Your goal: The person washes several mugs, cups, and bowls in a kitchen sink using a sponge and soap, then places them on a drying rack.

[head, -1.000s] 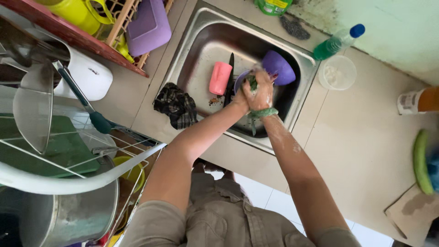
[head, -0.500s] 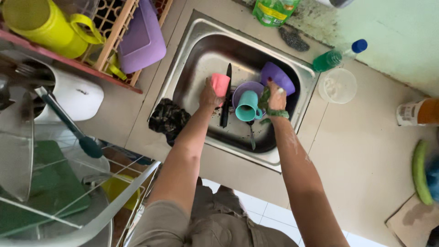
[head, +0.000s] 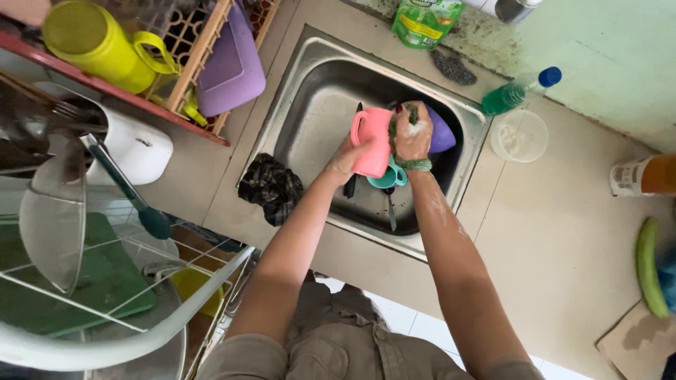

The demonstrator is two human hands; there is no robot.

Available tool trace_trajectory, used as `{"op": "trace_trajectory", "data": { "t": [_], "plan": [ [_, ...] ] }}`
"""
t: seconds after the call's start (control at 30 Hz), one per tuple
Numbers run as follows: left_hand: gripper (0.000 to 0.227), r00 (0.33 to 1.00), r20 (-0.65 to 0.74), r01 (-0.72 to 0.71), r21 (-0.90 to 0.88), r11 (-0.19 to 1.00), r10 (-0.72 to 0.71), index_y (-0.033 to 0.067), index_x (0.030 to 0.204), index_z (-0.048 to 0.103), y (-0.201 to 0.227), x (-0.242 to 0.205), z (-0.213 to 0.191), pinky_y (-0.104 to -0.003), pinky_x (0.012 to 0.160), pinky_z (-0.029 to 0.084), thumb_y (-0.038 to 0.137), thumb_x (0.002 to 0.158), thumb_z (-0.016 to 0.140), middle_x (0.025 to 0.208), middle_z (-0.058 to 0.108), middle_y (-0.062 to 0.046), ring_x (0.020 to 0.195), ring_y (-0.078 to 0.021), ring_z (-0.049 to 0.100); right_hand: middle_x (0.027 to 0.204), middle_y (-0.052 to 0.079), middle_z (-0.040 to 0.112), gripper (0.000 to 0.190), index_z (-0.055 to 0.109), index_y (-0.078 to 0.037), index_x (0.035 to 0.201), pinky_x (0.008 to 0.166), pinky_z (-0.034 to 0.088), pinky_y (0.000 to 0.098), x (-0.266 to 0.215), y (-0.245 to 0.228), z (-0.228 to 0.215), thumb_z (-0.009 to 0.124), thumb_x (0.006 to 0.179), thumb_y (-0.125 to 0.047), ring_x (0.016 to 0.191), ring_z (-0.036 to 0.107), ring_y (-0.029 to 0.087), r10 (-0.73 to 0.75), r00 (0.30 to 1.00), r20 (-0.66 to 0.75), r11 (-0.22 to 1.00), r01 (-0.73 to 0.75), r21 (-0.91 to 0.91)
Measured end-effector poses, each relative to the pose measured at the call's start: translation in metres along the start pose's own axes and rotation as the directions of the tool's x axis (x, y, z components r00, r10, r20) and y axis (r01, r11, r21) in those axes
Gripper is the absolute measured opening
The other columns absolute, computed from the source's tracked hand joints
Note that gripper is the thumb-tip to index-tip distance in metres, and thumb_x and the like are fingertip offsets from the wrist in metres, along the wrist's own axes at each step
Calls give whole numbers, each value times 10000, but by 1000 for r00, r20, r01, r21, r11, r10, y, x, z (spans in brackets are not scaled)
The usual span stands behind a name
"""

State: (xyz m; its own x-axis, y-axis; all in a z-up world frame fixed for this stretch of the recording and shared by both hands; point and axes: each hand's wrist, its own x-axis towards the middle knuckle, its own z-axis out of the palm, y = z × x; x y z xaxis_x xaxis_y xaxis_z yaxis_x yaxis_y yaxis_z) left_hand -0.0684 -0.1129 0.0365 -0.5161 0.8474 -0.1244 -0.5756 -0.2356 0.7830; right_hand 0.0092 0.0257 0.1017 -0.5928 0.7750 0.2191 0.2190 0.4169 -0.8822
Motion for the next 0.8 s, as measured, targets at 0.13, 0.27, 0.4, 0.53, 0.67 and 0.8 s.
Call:
{"op": "trace_trajectory", "data": {
  "t": [0.13,0.27,0.4,0.53,0.67,0.8],
  "plan": [
    [663,991,-6,117,-427,897,-132,114,1383,505,4,3,13,-448,846,597,594,931,572,1144,680,-106,980,-264,690,960,176,728,130,638,-11,1115,803,568,366,-14,-37,-9,606,1038,-111,867,703,283,-54,998,36,996,52,72],
    [535,953,-244,130,-208,969,-181,267,1419,417,-1,13,26,-393,1021,519,532,965,513,1330,563,-11,1239,-174,562,1273,216,692,310,607,-13,1317,1055,558,435,-58,-74,-3,523,1022,-55,1193,694,368,-641,759,114,613,595,-519],
    [516,977,-209,-13,159,987,46,202,1432,503,-22,-4,41,-360,1060,458,541,1044,499,1386,562,-87,1314,-227,511,1366,196,666,415,631,-15,1343,1088,517,446,-43,-68,-12,535,942,-64,1273,654,348,-402,906,134,679,393,-620],
    [545,962,-274,4,58,998,12,192,1430,463,-25,-4,60,-379,1019,506,537,1012,519,1367,537,-66,1265,-229,526,1350,169,658,352,648,-32,1327,1077,506,416,-28,-69,-28,573,995,-123,1256,635,345,-275,948,162,820,319,-475],
    [563,944,-307,54,-212,976,-119,168,1389,478,1,0,58,-402,983,529,539,969,536,1274,616,-82,1158,-235,616,1450,218,597,455,606,-1,1374,1097,489,409,-87,-85,-29,524,930,-56,1320,605,360,-393,906,155,687,402,-605],
    [603,953,-153,205,-318,926,-263,69,1366,577,0,-10,72,-396,940,556,534,982,579,1234,667,-74,1088,-217,650,1429,210,624,415,582,-8,1420,1095,491,385,-59,-70,-62,476,1028,-93,1310,617,336,-334,929,158,803,368,-468]
  ]
}}
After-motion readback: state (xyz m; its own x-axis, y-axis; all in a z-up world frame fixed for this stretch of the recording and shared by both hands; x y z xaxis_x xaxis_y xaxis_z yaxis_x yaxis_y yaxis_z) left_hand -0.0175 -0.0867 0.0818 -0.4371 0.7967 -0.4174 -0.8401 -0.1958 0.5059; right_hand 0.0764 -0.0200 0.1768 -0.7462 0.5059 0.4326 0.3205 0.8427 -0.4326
